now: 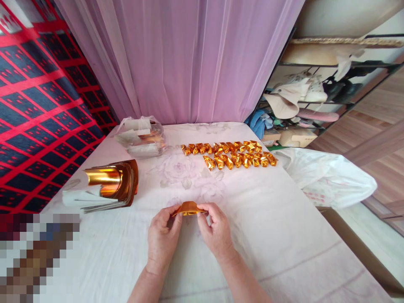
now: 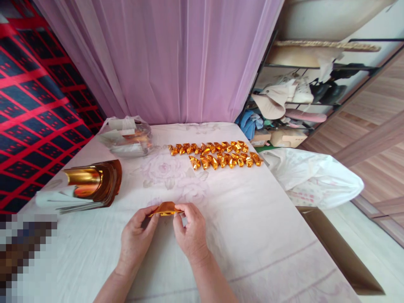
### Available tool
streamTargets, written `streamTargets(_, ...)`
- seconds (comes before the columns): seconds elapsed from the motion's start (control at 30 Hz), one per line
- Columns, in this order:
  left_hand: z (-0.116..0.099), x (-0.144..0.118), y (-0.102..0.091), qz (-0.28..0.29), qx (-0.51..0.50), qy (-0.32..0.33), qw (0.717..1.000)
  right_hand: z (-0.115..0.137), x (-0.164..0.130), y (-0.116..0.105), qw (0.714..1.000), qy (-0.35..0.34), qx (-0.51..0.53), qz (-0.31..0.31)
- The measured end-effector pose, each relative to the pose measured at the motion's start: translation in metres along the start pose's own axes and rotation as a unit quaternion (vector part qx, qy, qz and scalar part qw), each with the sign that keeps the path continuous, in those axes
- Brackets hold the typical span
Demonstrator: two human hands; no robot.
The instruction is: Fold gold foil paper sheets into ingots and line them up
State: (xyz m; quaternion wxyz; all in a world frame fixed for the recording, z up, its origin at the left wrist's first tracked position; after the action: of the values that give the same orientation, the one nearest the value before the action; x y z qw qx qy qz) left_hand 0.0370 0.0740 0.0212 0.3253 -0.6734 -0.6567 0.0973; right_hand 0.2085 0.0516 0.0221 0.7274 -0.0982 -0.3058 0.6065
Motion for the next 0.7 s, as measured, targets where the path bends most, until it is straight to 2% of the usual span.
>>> streamTargets(0.17, 0.0006, -0.0011, 0.0009, 0.000, 0.007, -0.007, 1.000, -0.0007, 0.0007, 0.0003, 1.000, -0.002, -0.011, -0.009)
streamTargets(0.3, -0.0006, -0.0006, 0.0006, -0.007, 0.018, -0.004, 1.000, -0.0060, 0.0011, -0.0001, 0.999, 0.022, -0.038, -0.017)
streamTargets(0.4, -0.0012, -0.0001, 0.0010, -0.006, 0.025, -0.003, 1.000, -0.0090, 0.0014, -0.0008, 0.997, 0.032, -0.071, 0.001)
streamTargets(0.57, -0.0015, -0.0002, 0.0015, 0.002, 0.054, -0.010, 0.999, -0.0095, 0.0012, 0.0001, 0.993, 0.007, -0.113, 0.046)
streamTargets(0.7, -0.0031, -0.0002, 0.0028, 0.022, 0.083, 0.006, 0.996, -0.0087, 0.0004, 0.0005, 0.991, -0.006, -0.128, 0.045)
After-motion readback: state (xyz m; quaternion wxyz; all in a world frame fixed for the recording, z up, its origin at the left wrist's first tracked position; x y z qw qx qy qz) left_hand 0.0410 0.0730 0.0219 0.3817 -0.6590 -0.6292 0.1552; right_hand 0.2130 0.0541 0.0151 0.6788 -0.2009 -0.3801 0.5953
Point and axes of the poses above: each hand's wrist, its own x-axis towards the middle knuckle, its own y-axis out of the palm, z = x × y, the point moved 5 cm from there along x, towards the middle knuckle, and after that the axes turned 10 degrees about z, right-handed, at the moved point
